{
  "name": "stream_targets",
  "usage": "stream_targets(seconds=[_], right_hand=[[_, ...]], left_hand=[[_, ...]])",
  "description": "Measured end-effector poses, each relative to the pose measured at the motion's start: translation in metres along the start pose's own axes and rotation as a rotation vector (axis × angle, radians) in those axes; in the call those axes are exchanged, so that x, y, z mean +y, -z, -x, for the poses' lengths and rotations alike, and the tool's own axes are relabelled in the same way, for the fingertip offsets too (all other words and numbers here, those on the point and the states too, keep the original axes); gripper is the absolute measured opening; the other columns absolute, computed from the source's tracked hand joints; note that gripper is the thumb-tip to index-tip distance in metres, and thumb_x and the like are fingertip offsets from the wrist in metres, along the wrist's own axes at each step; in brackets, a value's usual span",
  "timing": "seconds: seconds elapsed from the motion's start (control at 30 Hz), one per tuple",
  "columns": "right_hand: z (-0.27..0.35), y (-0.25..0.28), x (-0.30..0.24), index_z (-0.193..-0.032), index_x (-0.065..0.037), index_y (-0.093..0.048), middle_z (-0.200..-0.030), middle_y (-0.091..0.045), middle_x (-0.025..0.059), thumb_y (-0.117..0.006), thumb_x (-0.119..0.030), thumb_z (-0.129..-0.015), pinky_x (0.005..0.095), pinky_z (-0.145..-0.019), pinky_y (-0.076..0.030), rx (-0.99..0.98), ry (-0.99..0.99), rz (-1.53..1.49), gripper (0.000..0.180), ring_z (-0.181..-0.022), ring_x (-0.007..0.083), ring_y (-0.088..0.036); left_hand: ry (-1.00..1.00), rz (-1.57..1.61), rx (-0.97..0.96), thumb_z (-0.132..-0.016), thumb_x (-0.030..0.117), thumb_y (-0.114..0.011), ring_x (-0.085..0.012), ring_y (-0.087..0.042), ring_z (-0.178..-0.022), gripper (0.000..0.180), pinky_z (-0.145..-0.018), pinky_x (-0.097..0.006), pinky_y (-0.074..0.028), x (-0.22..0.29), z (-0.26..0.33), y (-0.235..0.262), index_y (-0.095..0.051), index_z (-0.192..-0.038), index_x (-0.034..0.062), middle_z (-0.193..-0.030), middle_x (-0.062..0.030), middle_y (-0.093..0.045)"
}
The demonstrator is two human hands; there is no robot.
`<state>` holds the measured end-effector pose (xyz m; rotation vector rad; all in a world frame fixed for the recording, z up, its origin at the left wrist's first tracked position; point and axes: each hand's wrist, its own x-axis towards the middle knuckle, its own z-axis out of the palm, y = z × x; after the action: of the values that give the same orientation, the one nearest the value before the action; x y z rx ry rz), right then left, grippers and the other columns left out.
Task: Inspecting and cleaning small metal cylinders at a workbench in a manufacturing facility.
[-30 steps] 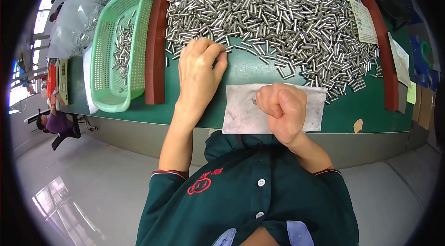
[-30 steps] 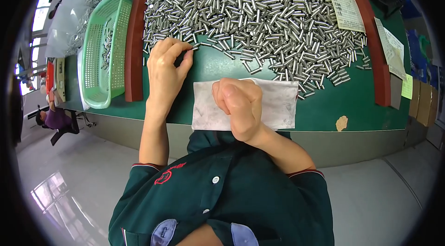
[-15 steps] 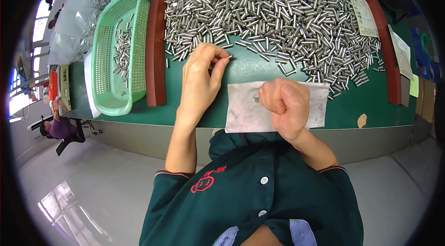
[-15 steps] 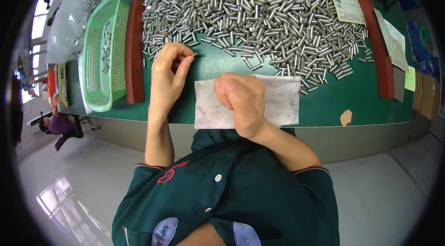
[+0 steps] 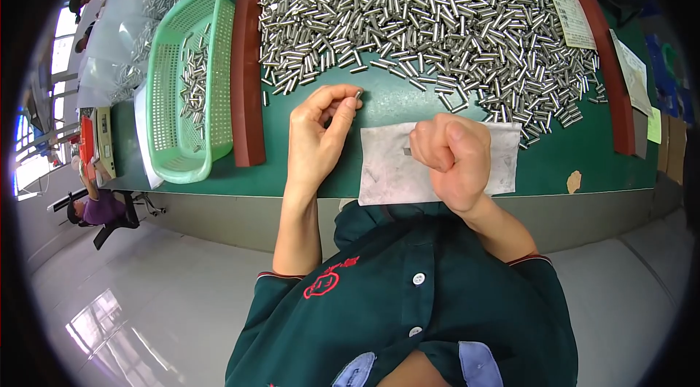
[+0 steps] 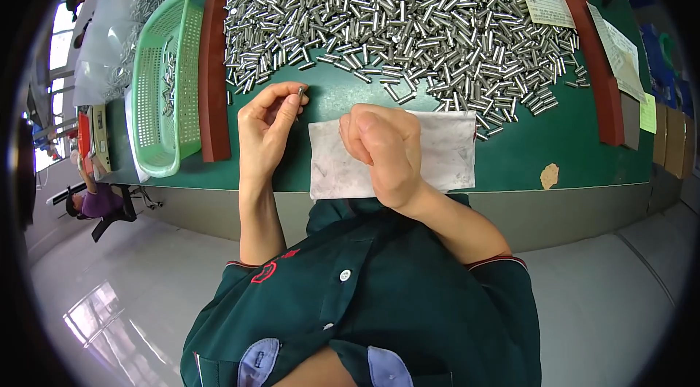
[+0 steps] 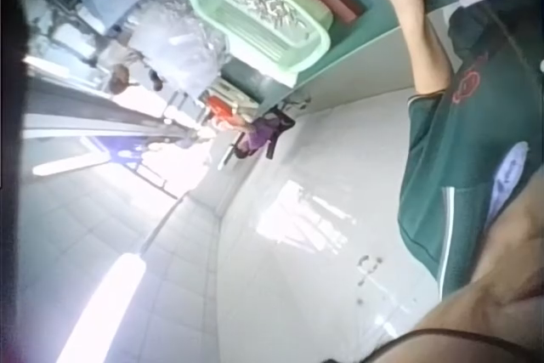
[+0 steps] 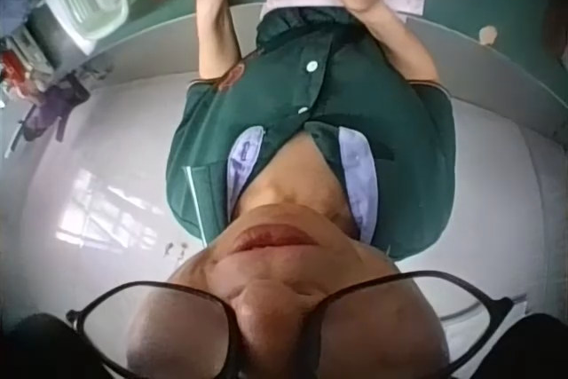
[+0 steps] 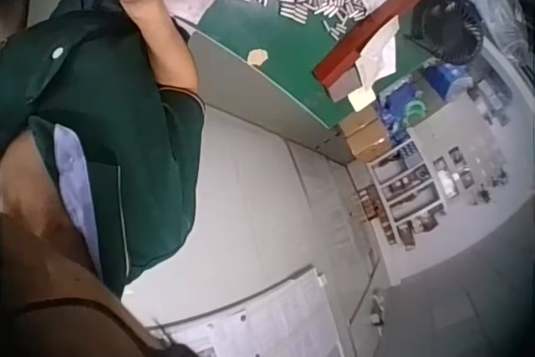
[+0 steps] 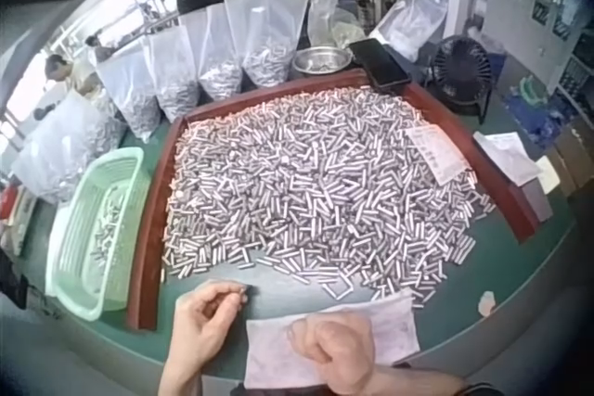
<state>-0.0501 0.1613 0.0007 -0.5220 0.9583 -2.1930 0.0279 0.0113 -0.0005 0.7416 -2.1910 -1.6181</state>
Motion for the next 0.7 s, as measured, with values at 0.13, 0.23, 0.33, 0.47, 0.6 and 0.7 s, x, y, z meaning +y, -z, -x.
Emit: stream_targets(seconds=[0.13, 0.23, 0.33, 0.47, 0.6, 0.7], right_hand=[[-0.001, 0.001, 0.001, -0.051, -0.005, -0.03, -0.047, -0.027, -0.0017, -0.036, -0.018, -0.085, 0.0238, -0.043, -0.019, 0.004, -0.006, -0.035, 0.037, -0.045, 0.0079, -0.025], [-0.005, 0.002, 0.002, -0.052, -0.009, -0.029, -0.044, -0.025, -0.0018, -0.034, -0.024, -0.086, 0.0251, -0.041, -0.016, 0.011, 0.026, 0.002, 0.038, -0.04, 0.0079, -0.018], [-0.005, 0.005, 0.004, -0.052, -0.009, -0.029, -0.044, -0.025, -0.0026, -0.032, -0.025, -0.086, 0.0253, -0.041, -0.016, -0.017, 0.041, -0.038, 0.038, -0.04, 0.0078, -0.018], [-0.008, 0.012, 0.003, -0.053, -0.011, -0.03, -0.044, -0.025, -0.003, -0.03, -0.026, -0.086, 0.0251, -0.041, -0.016, -0.042, 0.011, -0.193, 0.036, -0.04, 0.0078, -0.016], [-0.008, 0.009, 0.006, -0.053, -0.011, -0.03, -0.044, -0.025, -0.0026, -0.03, -0.025, -0.086, 0.0248, -0.04, -0.016, -0.042, 0.012, -0.181, 0.036, -0.04, 0.0078, -0.016], [-0.008, 0.008, 0.007, -0.053, -0.011, -0.029, -0.044, -0.025, -0.0026, -0.03, -0.025, -0.086, 0.0248, -0.04, -0.016, -0.024, 0.01, -0.176, 0.035, -0.04, 0.0077, -0.016]], left_hand=[[-0.177, -0.19, -0.002, -0.072, -0.003, -0.057, -0.0109, -0.05, -0.058, 0.008, -0.054, -0.023, -0.041, 0.008, 0.011, -0.001, -0.056, -0.079, -0.0039, -0.075, -0.0066, -0.056], [-0.23, -0.317, -0.096, -0.066, -0.004, -0.061, -0.0187, -0.052, -0.06, 0.01, -0.054, -0.026, -0.041, 0.025, 0.027, -0.009, -0.057, -0.075, 0.0002, -0.074, -0.0072, -0.054], [-0.352, -0.478, -0.105, -0.064, -0.003, -0.063, -0.0249, -0.051, -0.064, 0.012, -0.056, -0.032, -0.042, 0.018, 0.036, -0.018, -0.058, -0.074, 0.0016, -0.07, -0.008, -0.051], [-0.356, -0.511, -0.076, -0.063, -0.002, -0.063, -0.0242, -0.051, -0.064, 0.011, -0.056, -0.032, -0.042, 0.014, 0.036, -0.023, -0.058, -0.072, 0.0012, -0.069, -0.0073, -0.051], [-0.34, -0.492, -0.059, -0.062, -0.002, -0.064, -0.0242, -0.051, -0.063, 0.01, -0.056, -0.032, -0.042, 0.014, 0.038, -0.024, -0.059, -0.07, 0.0009, -0.067, -0.0071, -0.051], [-0.335, -0.485, -0.054, -0.062, -0.003, -0.064, -0.0241, -0.051, -0.062, 0.01, -0.055, -0.032, -0.042, 0.013, 0.038, -0.025, -0.059, -0.07, 0.0007, -0.067, -0.0073, -0.051]])
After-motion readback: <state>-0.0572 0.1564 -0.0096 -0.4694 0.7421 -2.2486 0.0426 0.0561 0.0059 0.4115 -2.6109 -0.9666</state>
